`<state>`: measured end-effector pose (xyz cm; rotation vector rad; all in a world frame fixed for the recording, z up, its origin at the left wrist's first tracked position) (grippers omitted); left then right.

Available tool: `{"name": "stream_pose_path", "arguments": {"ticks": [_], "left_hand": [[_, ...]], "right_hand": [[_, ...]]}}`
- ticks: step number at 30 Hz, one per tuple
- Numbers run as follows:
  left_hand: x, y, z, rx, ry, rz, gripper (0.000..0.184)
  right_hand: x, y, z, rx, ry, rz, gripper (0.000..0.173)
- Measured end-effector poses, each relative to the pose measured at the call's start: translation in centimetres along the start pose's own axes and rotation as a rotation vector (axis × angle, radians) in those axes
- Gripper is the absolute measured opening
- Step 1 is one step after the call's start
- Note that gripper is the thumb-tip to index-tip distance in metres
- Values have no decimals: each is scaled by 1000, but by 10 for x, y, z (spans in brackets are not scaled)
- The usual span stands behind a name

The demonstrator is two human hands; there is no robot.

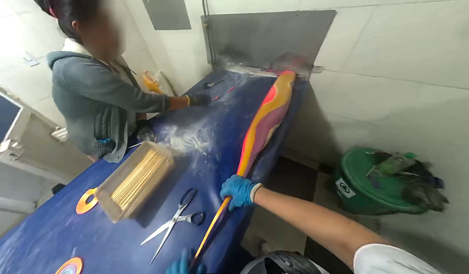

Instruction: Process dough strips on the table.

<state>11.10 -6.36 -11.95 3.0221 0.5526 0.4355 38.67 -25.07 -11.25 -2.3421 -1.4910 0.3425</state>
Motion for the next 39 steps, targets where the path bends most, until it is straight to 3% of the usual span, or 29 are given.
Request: {"name": "stream_pose_path", "arguments": {"ticks": [2,6,10,17,22,28,35,39], "left_hand": [[38,37,41,-127,-214,-57,72],[114,133,49,-303,-466,-176,57],[110,137,49,-245,-538,-137,55],[59,72,19,-235,-480,-122,55],[15,8,28,-181,-415,-68,54],[-45,-101,5,-161,-376,-91,52],[-138,-228,-32,40,-378,-227,50],[-174,-259,-44,152,-321,-205,53]], "right_hand": [[0,6,-6,21,8,-11,39],[1,32,-13,-270,-57,15,60],[6,35,-15,-395,-132,40,61],[34,-36,10,-308,-301,-48,38],[47,-73,7,-319,-518,47,46],[57,-59,25,-379,-557,53,57],[56,-53,31,-407,-553,92,56],[56,-50,33,-393,-541,80,54]]}}
Point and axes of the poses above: each hand's wrist, its own x-axis towards the middle knuckle, its own z-axis out of the palm, y = z × x, the point moved 1 cm from there along x, towards the middle knuckle, and after that the axes turned 14 degrees about y, right-handed, at the moved point
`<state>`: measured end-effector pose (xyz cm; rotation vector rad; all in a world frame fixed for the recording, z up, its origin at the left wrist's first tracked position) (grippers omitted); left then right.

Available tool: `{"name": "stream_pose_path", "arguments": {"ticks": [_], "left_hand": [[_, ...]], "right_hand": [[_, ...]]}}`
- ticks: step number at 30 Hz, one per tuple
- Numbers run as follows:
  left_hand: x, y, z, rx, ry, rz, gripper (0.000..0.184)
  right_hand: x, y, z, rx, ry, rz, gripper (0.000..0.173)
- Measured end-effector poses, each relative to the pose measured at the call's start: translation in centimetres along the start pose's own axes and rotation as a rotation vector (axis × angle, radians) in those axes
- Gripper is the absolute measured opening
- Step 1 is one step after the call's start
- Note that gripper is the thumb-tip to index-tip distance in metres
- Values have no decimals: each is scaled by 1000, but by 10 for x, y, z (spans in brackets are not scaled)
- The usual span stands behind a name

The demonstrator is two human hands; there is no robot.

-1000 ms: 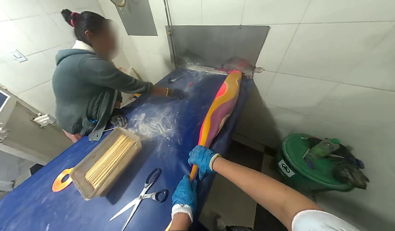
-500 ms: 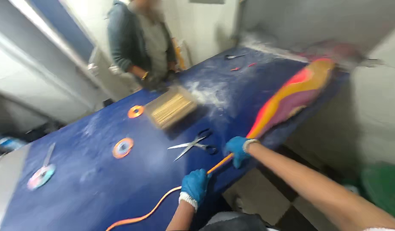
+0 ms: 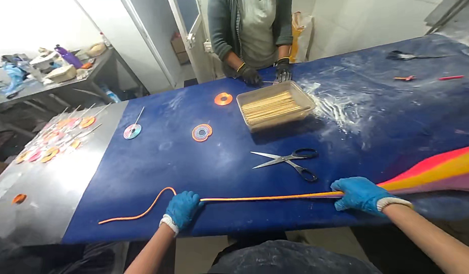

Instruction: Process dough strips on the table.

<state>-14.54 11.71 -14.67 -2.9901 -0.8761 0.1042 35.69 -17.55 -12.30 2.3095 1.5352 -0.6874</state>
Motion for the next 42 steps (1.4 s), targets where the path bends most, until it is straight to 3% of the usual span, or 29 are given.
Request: {"name": "stream_pose_path", "arguments": {"ticks": [4,9,16,20,23,27,31,36,42], "left_hand": [[6,38,8,-34,276,28,55],[48,141,4,-159,301,111,57],[141,317,-17,-395,183,158,61],[186,397,-46,-595,-65,70,47],[200,401,-48,-616,-198,116,41],[195,376,-42,-550,-254,196,37],[172,352,-32,-523,-139,213,46],[152,322,-22,-473,-44,250,47],[140,312,-9,-422,105,240,51]], "right_hand": [[-1,1,-1,13,20,1,53],[-1,5,4,33,58,-20,53],[-4,5,-6,-16,18,-159,57],[-13,23,-11,-55,114,-173,53],[-14,54,1,-105,235,-85,52],[-6,57,14,-67,184,-83,49],[0,15,4,13,61,-161,45],[7,-34,-1,6,16,-80,46],[4,-34,2,45,66,-92,47]]}}
Point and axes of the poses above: each hand's wrist, its own x-axis towards the middle knuckle, its own z-axis out of the palm, y = z × x, the point moved 1 cm from there along x, towards the middle knuckle, and after that the axes turned 14 degrees about y, right-handed, at the moved point
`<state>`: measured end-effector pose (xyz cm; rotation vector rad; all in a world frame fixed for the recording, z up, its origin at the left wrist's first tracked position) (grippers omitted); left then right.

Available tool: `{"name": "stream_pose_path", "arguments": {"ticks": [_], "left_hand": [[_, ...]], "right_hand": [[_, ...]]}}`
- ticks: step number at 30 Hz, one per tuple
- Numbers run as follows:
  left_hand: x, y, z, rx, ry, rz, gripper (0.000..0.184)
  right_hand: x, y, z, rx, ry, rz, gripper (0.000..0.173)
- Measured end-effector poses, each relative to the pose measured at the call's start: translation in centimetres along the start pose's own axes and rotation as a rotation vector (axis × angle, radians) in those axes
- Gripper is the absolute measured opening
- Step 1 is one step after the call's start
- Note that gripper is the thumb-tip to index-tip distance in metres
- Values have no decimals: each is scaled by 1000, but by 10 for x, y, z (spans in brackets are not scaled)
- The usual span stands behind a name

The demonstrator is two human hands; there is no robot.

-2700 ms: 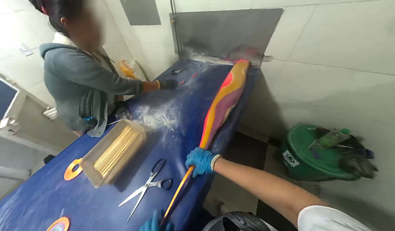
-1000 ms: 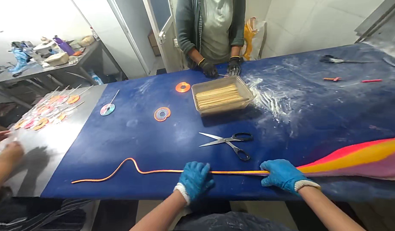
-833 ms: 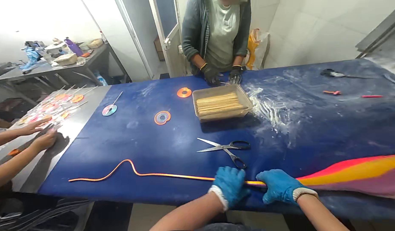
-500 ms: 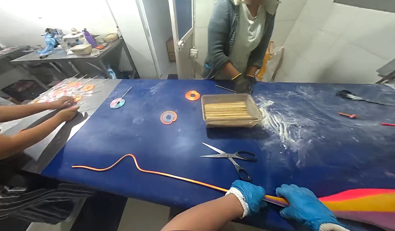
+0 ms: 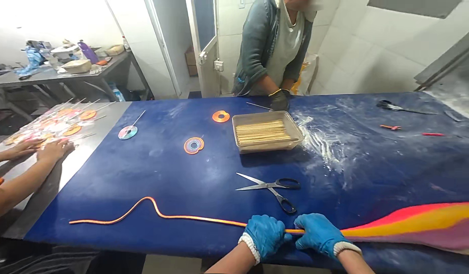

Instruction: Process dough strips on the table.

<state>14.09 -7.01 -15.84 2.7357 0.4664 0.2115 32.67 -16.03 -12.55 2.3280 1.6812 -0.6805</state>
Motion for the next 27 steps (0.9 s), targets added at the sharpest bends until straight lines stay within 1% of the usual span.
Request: {"name": "stream_pose_path", "arguments": {"ticks": [3,4,7,8,12,19,25,27], "left_hand": [[0,2,0,30,67,15,53],[-2,3,0,39,112,27,54],[-4,-1,11,84,387,128,60],[-3,-3,15,93,436,148,62],[-2,-5,18,85,429,136,65],[-2,-6,23,135,488,130,64],[-4,-8,23,153,504,133,66],[-4,-9,22,157,482,121,66]], "right_hand": [[-3,1,-1,19,4,-7,49],[-4,0,-1,25,14,-2,49],[-7,-1,1,41,54,7,49],[-8,-1,2,50,65,9,49],[-11,-1,3,72,85,5,48],[-16,-2,0,126,132,-16,46],[-15,-1,5,143,160,-23,45],[-15,-1,6,146,165,-20,46]]}}
Point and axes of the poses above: each hand's wrist, its own x-axis towards the middle knuckle, its own z-axis out of the palm, y = z × x, the point moved 1 cm from there along x, towards the middle knuckle, and after that the axes turned 14 degrees about y, right-handed, at the moved point
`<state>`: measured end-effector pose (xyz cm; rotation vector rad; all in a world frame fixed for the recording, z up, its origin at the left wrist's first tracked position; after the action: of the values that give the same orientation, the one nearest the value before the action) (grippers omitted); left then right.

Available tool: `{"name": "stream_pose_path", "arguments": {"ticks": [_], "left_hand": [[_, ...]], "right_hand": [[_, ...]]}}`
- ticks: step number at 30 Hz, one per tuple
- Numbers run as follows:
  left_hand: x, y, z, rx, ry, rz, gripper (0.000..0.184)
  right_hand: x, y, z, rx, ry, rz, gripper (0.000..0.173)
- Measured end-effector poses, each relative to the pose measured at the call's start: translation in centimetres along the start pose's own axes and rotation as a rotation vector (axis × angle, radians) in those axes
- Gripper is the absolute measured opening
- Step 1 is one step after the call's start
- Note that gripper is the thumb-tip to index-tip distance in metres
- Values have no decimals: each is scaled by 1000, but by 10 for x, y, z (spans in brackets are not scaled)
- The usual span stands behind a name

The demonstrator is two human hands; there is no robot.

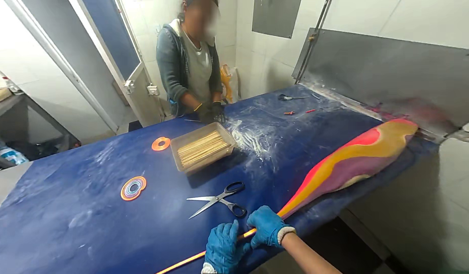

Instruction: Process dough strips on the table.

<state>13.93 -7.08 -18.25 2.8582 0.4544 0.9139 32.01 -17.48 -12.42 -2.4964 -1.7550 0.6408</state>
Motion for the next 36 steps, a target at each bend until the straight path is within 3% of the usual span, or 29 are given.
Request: {"name": "stream_pose_path", "arguments": {"ticks": [7,21,36], "left_hand": [[0,-1,-4,-34,-57,-28,67],[-2,-3,-3,-5,31,-2,64],[1,0,-2,-18,-35,-24,65]], "right_hand": [[-2,0,2,32,32,-17,47],[-3,0,10,28,63,2,49],[-6,4,11,56,88,10,49]]}}
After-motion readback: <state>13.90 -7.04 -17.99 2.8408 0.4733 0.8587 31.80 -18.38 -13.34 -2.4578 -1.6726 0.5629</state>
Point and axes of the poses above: each hand's wrist, its own x-axis towards the middle knuckle, its own z-axis out of the palm, y = z × x, the point moved 1 cm from there along x, towards the middle knuckle, and after that the axes turned 14 degrees about y, right-handed, at the moved point
